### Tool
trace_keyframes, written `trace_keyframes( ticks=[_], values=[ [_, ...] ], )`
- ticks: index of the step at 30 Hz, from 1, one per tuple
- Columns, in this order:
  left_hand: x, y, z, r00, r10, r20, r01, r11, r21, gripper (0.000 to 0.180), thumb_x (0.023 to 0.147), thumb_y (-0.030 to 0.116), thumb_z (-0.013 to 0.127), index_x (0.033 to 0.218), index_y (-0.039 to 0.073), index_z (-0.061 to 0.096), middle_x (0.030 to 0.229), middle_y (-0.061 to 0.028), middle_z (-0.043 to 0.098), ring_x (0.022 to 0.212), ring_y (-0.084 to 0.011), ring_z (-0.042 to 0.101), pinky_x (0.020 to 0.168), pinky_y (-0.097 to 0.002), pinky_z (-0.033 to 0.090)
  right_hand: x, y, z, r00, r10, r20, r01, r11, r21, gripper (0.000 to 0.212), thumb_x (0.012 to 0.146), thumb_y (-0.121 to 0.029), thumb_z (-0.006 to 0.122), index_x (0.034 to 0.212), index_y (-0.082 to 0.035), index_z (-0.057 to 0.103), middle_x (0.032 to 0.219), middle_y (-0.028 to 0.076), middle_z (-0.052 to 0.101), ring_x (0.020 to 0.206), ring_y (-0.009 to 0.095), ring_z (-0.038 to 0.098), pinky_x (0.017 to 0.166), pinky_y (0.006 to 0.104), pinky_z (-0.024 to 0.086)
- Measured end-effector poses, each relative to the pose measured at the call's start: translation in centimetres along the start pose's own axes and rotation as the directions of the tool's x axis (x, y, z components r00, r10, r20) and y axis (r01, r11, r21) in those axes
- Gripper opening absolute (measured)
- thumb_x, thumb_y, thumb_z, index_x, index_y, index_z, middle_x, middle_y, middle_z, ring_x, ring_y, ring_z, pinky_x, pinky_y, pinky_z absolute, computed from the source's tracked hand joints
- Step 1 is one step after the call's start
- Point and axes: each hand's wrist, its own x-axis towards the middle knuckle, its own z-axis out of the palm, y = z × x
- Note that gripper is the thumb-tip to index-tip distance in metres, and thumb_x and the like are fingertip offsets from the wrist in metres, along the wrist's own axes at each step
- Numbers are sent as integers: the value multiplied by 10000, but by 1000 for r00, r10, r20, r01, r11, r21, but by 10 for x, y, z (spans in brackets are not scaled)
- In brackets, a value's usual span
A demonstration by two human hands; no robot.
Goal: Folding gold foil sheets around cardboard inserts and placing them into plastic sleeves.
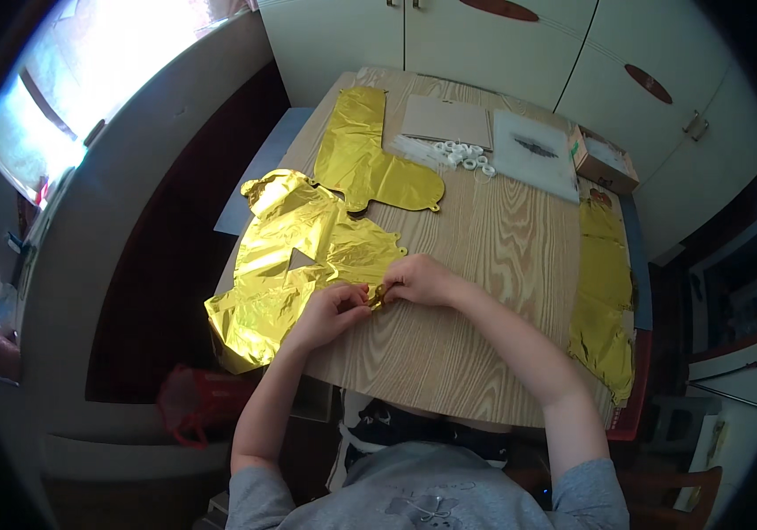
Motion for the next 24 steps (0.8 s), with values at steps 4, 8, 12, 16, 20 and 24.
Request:
trace_keyframes(
  ticks=[4, 8, 12, 16, 20, 24],
  values=[
    [1, -10, -1, 997, -78, 0, 77, 983, -168, 97, 872, 57, 671, 930, -8, 629, 1100, -90, 661, 947, -97, 601, 802, -259, 497, 1, -3, 1, 1000, 13, -11, -13, 1000, -13, 181, 742, -181, 736, 892, -95, 682, 870, 93, 665, 846, 273, 644, 752, 375, 505],
    [2, -10, -3, 985, -171, 20, 170, 951, -257, 87, 887, 64, 650, 925, -7, 620, 1097, -76, 658, 902, -87, 607, 781, -247, 498, -8, -10, 8, 933, -205, -297, 161, 973, -168, 224, 727, -168, 760, 913, -95, 659, 1058, 58, 622, 1027, 264, 580, 876, 391, 466],
    [2, -5, -5, 977, -214, -24, 203, 951, -233, 83, 891, 68, 637, 901, -9, 609, 1041, -69, 671, 832, -67, 597, 727, -226, 494, -28, -13, 14, 885, -360, -294, 231, 890, -392, 228, 706, -168, 765, 899, -128, 652, 1162, 18, 575, 1156, 215, 510, 970, 396, 412],
    [4, -6, -2, 982, -161, -96, 131, 955, -267, 93, 892, 71, 633, 870, -12, 596, 879, -27, 654, 751, -50, 567, 663, -212, 477, -34, -3, 23, 903, -374, -209, 250, 857, -451, 185, 722, -161, 739, 888, -132, 662, 1032, -2, 625, 1089, 176, 551, 966, 384, 409],
    [2, -17, -7, 978, -167, -129, 146, 977, -155, 116, 889, 94, 642, 862, -9, 594, 791, -2, 636, 715, -55, 576, 624, -217, 478, -38, -10, 29, 865, -418, -276, 218, 811, -543, 127, 769, -180, 700, 873, -115, 666, 943, -16, 646, 1012, 172, 582, 922, 352, 424],
    [-2, -1, -3, 967, -115, -228, 123, 992, 19, 111, 882, 108, 649, 874, 8, 601, 743, -48, 652, 659, -95, 611, 580, -257, 491, -42, -18, 24, 891, -345, -294, 173, 859, -482, 124, 787, -203, 691, 852, -103, 659, 929, -3, 644, 983, 172, 593, 871, 322, 437]
  ],
)
